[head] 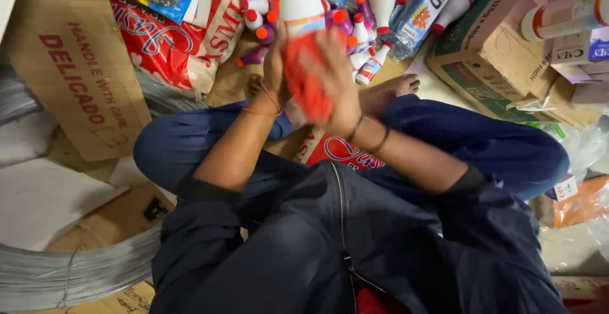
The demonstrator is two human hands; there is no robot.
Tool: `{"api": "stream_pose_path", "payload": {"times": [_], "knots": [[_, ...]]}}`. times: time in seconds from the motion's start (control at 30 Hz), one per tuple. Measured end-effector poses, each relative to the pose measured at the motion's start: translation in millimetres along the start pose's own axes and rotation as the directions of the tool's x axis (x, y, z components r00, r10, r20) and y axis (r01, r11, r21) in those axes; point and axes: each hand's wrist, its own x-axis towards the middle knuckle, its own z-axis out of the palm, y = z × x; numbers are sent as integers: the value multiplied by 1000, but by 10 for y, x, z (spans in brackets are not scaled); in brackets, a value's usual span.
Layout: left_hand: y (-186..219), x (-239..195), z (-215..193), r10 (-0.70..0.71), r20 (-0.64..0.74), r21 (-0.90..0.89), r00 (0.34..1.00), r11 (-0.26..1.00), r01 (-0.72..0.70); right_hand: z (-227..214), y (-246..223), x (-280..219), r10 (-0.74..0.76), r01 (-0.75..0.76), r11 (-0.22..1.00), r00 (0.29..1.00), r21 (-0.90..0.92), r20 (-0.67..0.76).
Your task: Cleaning and organizing various bottled products using a cloth in a storage area.
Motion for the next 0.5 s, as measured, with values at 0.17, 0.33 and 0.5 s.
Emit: {"api": "stream_pose_path", "payload": {"times": [0.17,0.33,0.5], "knots": [[-691,424,-996,530,548,694,648,144,-705,8,211,-264,-190,222,958,966,-184,177],[-48,-5,10,192,240,504,952,813,-291,-265,133,604,-28,29,999,999,-25,15],[-14,-55,69,66,182,125,981,988,-89,-244,-15,776,84,-54,975,988,215,-133]]}}
